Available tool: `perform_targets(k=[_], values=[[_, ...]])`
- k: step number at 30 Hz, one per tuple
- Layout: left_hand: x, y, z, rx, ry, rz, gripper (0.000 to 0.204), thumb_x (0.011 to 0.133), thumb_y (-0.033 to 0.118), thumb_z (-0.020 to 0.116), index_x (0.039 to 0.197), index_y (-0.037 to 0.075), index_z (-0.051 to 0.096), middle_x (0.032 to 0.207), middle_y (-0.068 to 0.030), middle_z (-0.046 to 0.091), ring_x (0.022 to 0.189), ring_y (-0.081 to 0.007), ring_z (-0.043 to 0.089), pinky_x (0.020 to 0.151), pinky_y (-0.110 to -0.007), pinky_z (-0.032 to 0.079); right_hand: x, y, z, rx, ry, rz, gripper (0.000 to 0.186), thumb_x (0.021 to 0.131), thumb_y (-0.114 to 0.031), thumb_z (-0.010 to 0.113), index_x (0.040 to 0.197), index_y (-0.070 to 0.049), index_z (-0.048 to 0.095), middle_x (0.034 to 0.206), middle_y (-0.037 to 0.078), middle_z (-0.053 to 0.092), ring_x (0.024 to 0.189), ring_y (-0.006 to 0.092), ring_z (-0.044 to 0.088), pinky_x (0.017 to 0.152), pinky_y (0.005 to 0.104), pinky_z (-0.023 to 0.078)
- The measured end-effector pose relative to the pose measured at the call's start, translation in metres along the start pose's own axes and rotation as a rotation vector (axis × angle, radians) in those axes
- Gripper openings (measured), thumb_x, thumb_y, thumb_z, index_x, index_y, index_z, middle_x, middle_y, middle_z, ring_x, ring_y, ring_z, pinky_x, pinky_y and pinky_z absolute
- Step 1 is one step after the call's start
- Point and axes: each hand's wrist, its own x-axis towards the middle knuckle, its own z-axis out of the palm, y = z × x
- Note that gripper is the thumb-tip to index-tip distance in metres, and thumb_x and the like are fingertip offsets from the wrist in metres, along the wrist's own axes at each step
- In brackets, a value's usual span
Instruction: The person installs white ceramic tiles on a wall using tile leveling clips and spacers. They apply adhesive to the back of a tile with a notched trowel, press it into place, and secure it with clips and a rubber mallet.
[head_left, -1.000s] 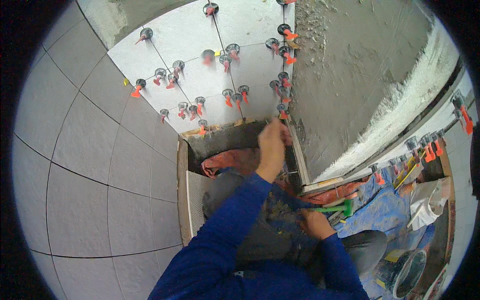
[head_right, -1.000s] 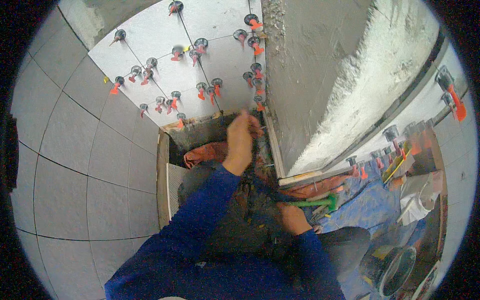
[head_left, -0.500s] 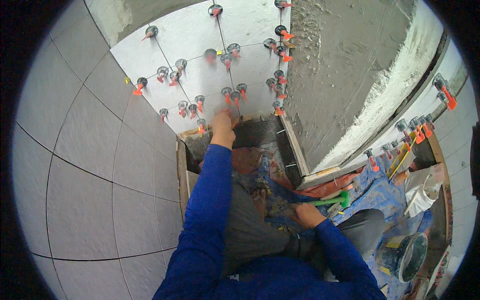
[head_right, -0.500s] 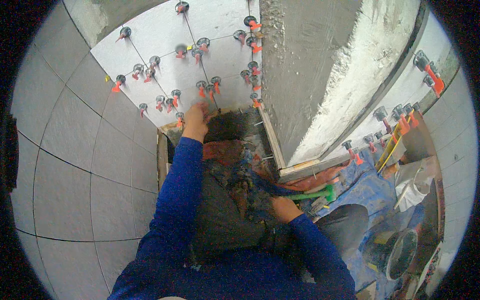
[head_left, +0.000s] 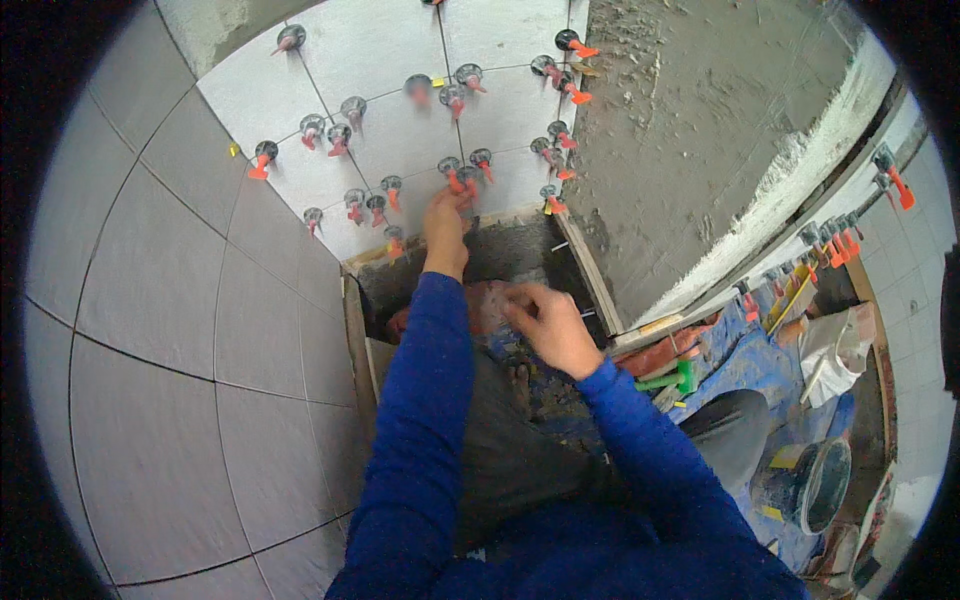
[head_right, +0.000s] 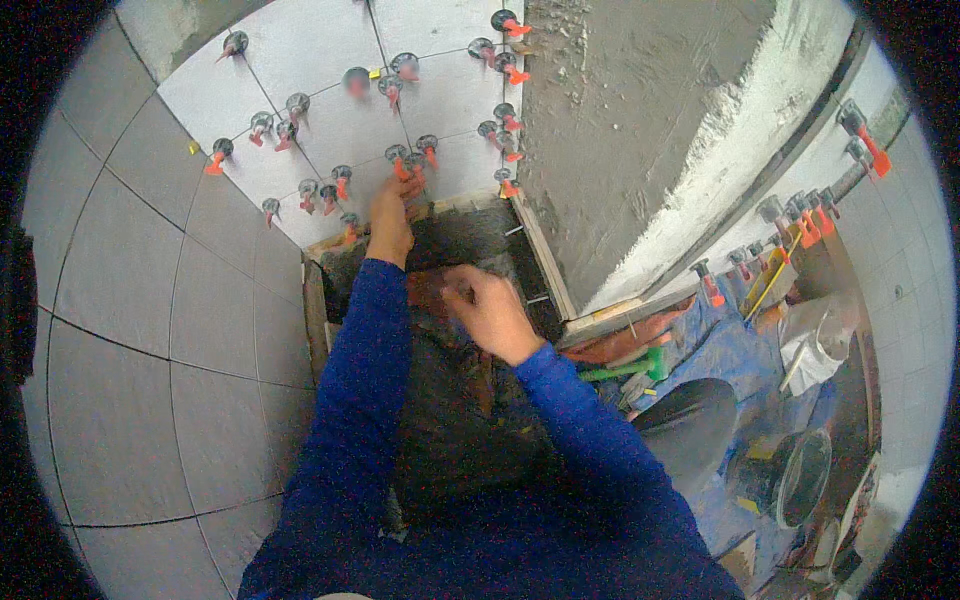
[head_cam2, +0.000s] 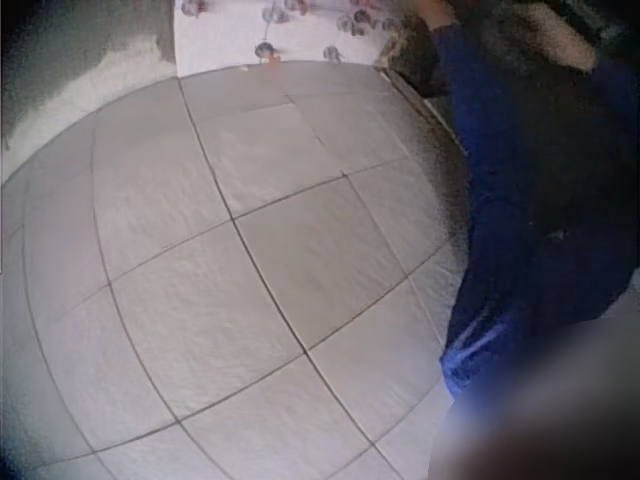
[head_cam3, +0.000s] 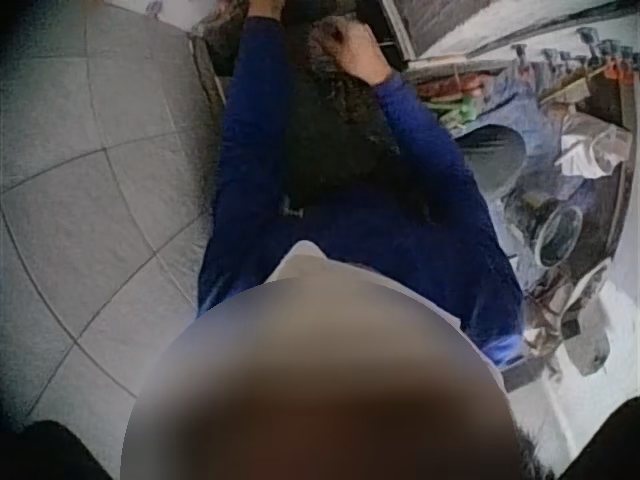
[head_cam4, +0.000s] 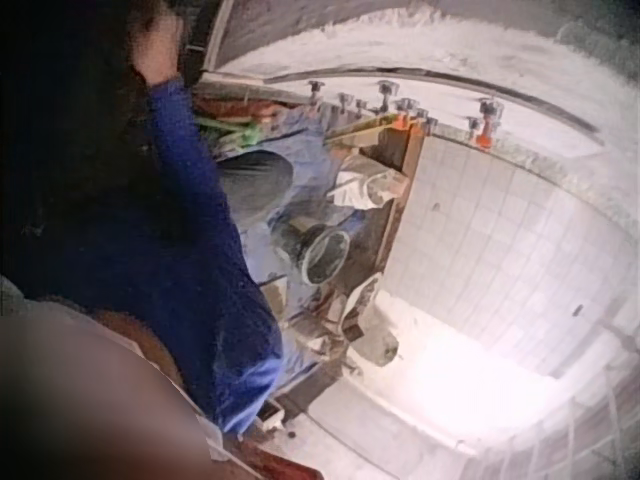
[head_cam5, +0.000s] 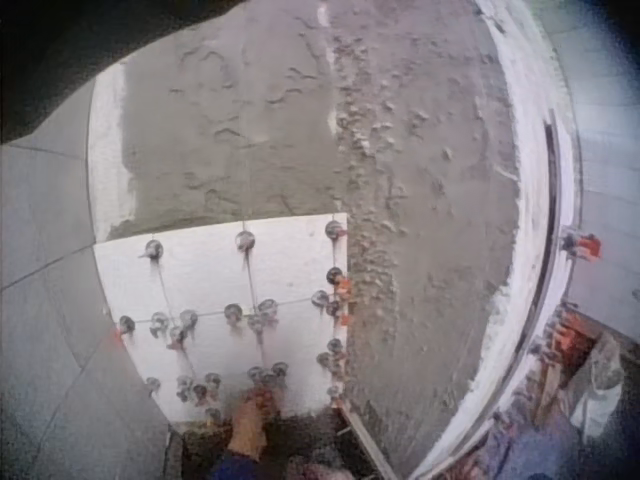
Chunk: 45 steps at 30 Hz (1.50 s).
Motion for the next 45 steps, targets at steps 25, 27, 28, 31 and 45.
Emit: perform_targets(k=[25, 27, 28, 31, 45], values=[[0.020, -0.007, 0.004, -0.281, -0.084, -0.134, 0.044, 0.100, 0.044, 0.066, 0.117, 0.003, 0.069, 0.108, -0.0036, 0.070, 0.097, -0.0140, 0.064, 0.085, -0.030, 0.052, 0.165, 0.015, 0.056, -0.477, 0.283, -0.051, 0.035, 0.104, -0.031, 0.047, 0.100, -0.002, 0.066, 0.081, 0.023, 0.072, 0.074, 0.0423, 0.072, 0.066, 0.0547, 0.057], [0.019, -0.005, 0.004, -0.235, -0.056, -0.136, 0.045, 0.101, 0.043, 0.065, 0.117, 0.002, 0.068, 0.110, -0.0045, 0.070, 0.098, -0.0144, 0.065, 0.085, -0.030, 0.052, 0.167, 0.016, 0.057, -0.521, 0.260, -0.075, 0.032, 0.103, -0.026, 0.048, 0.097, -0.002, 0.066, 0.080, 0.021, 0.073, 0.072, 0.0406, 0.073, 0.064, 0.0531, 0.059], [0.018, -0.003, 0.005, -0.214, -0.041, -0.132, 0.045, 0.101, 0.043, 0.065, 0.117, 0.001, 0.068, 0.110, -0.0049, 0.070, 0.098, -0.0146, 0.065, 0.085, -0.030, 0.052, 0.168, 0.018, 0.057, -0.540, 0.256, -0.096, 0.031, 0.103, -0.025, 0.048, 0.097, -0.001, 0.066, 0.080, 0.020, 0.073, 0.072, 0.0406, 0.073, 0.063, 0.0528, 0.059], [0.013, 0.002, 0.006, -0.112, 0.016, -0.095, 0.044, 0.102, 0.041, 0.064, 0.116, -0.001, 0.069, 0.110, -0.0064, 0.070, 0.098, -0.0156, 0.065, 0.084, -0.030, 0.052, 0.171, 0.023, 0.060, -0.552, 0.256, -0.116, 0.029, 0.102, -0.023, 0.048, 0.097, -0.001, 0.065, 0.078, 0.020, 0.073, 0.071, 0.0409, 0.073, 0.063, 0.0529, 0.059], [0.015, -0.004, 0.013, -0.123, 0.105, -0.093, 0.029, 0.102, 0.025, 0.059, 0.100, -0.001, 0.070, 0.092, -0.0069, 0.069, 0.082, -0.0185, 0.066, 0.073, -0.033, 0.053, 0.173, 0.028, 0.060, -0.368, 0.273, -0.084, 0.037, 0.106, -0.032, 0.043, 0.100, -0.002, 0.065, 0.081, 0.024, 0.072, 0.074, 0.0462, 0.070, 0.070, 0.0601, 0.055]])
